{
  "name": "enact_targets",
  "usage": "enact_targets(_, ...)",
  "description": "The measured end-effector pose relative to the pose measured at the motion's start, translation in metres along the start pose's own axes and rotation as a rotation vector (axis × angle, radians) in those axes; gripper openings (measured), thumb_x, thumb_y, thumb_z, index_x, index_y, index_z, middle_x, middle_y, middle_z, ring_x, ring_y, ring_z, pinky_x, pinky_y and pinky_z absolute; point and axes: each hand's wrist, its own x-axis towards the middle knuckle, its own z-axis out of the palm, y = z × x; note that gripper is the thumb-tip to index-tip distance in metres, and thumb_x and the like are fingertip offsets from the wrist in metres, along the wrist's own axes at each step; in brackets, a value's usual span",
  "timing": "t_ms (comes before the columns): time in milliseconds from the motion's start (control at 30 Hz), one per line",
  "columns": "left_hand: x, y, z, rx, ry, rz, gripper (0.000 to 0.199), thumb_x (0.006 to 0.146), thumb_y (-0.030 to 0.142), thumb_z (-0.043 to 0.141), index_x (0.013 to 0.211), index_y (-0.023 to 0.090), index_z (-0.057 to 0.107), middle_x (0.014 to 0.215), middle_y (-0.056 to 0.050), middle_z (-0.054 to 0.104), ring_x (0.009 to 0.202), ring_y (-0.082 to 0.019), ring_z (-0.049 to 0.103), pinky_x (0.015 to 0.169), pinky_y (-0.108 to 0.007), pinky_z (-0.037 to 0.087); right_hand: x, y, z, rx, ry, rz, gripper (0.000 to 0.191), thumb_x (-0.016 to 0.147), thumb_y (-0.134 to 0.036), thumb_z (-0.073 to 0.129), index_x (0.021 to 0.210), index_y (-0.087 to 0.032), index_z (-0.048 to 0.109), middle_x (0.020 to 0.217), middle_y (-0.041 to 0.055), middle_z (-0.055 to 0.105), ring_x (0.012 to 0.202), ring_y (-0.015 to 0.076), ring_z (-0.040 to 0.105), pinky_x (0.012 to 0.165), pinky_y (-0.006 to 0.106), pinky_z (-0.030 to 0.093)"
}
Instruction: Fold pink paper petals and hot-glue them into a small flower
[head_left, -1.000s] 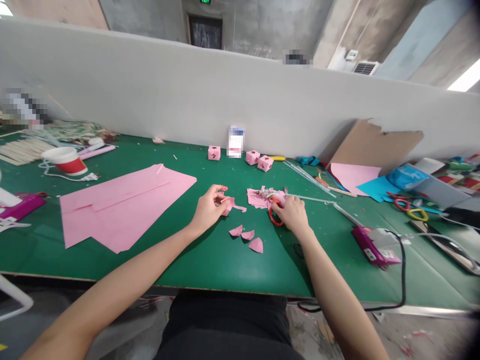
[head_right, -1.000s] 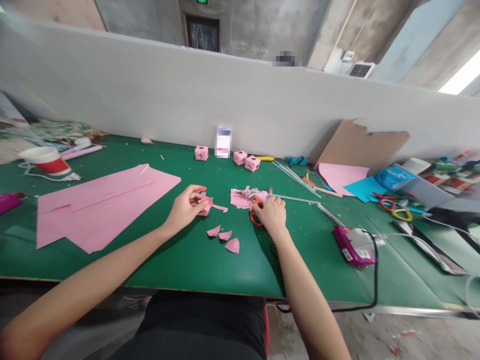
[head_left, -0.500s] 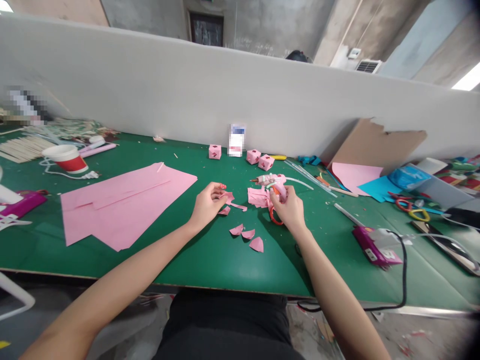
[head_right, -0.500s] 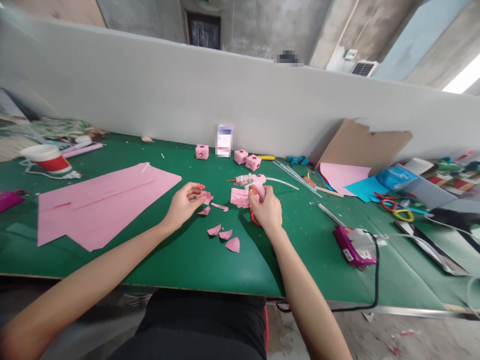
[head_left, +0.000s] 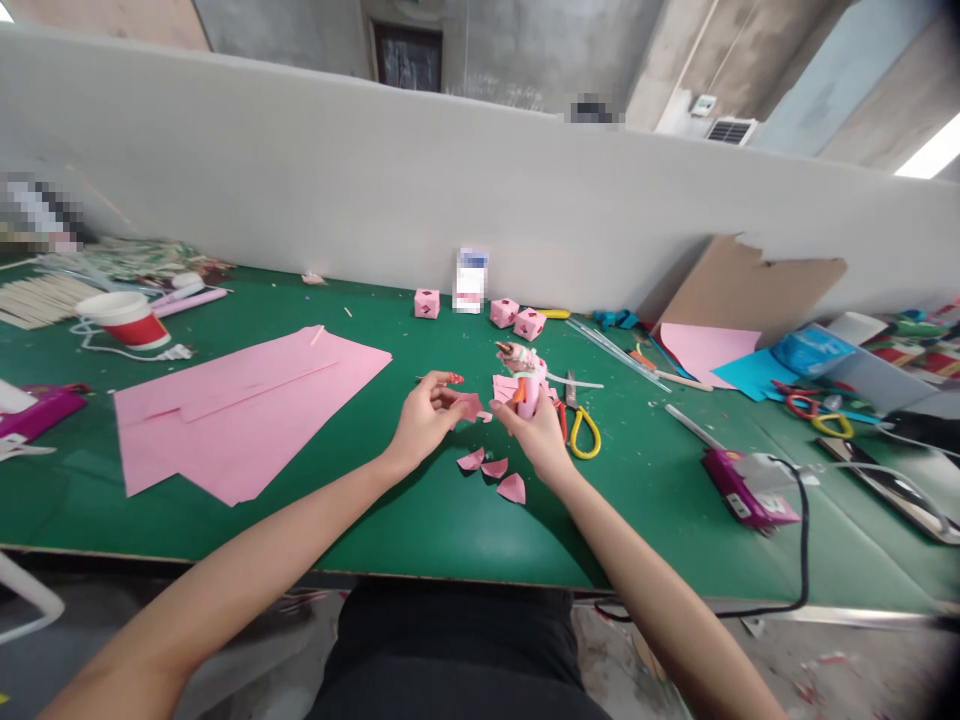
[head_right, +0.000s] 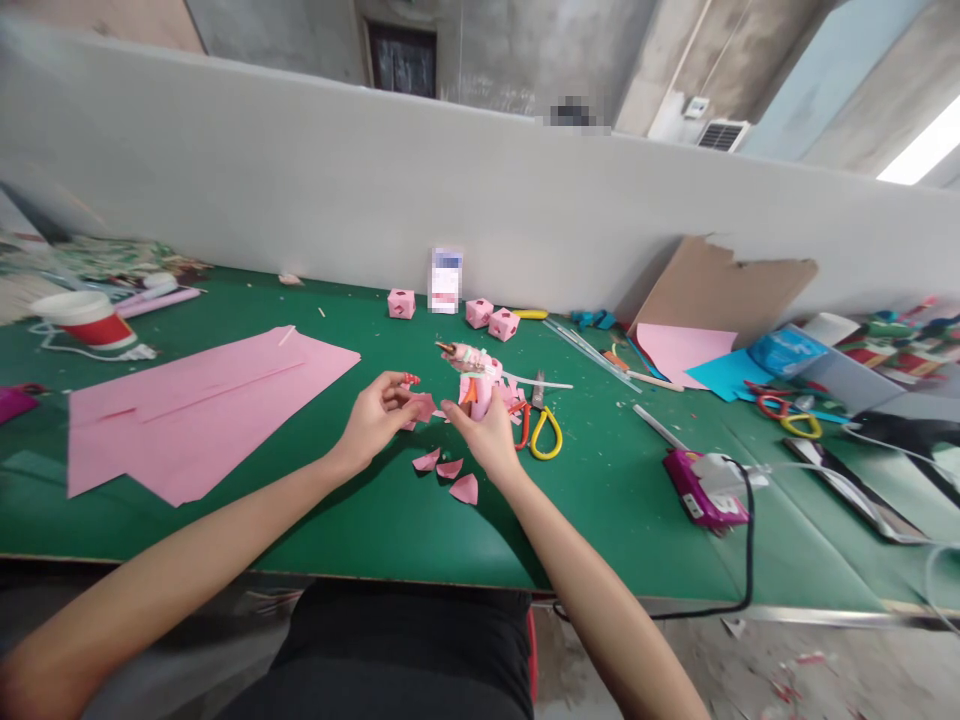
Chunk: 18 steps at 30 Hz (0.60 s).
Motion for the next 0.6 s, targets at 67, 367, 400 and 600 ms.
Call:
enact_targets(67,-0.0012,-0.0020,0.0031,-0.017,-0.007,0.014,0.040,0.073,0.026,0.073,0.107,0.018,0.053,0.081,-0.001,0.068,0.069,-0.016,0.070,0.059,-0.026,0.055,-0.0041,-0.0009,0.0072,0.051,-0.029,0.006,0.041,0.070,-0.045,0.076,0.086,-0.022,0.046,0.071,-0.0039,0.060,0.058,0.0128,0.054,0.054,0.026,0.044)
enact_targets(367,-0.0032,-0.0045,0.0069,0.017,-0.041,0.060,0.037,0.072,0.021,0.071,0.105,0.019,0.054,0.084,-0.001,0.069,0.078,-0.016,0.071,0.071,-0.029,0.059,-0.0046,0.0027,0.0114,0.006,-0.033,-0.014,0.033,0.071,-0.038,0.071,0.088,-0.023,0.047,0.077,-0.0008,0.065,0.064,0.0168,0.061,0.059,0.030,0.050)
enact_targets(400,-0.0032,-0.0045,0.0067,0.027,-0.044,0.054,0.039,0.072,0.022,0.072,0.106,0.019,0.054,0.085,-0.001,0.069,0.076,-0.016,0.071,0.071,-0.029,0.058,-0.0043,0.0040,0.0117,-0.011,-0.029,-0.015,0.034,0.071,-0.038,0.071,0.089,-0.023,0.047,0.077,-0.0009,0.064,0.065,0.0171,0.061,0.060,0.031,0.050)
enact_targets(600,0.0025,-0.0041,-0.0029,0.046,0.022,0.036,0.042,0.072,0.030,0.074,0.107,0.020,0.053,0.077,0.001,0.068,0.064,-0.016,0.068,0.056,-0.025,0.054,-0.0003,-0.0004,0.0028,-0.165,0.082,-0.036,0.042,0.075,-0.057,0.067,0.091,-0.023,0.048,0.070,-0.0034,0.054,0.059,0.0165,0.052,0.055,0.029,0.044)
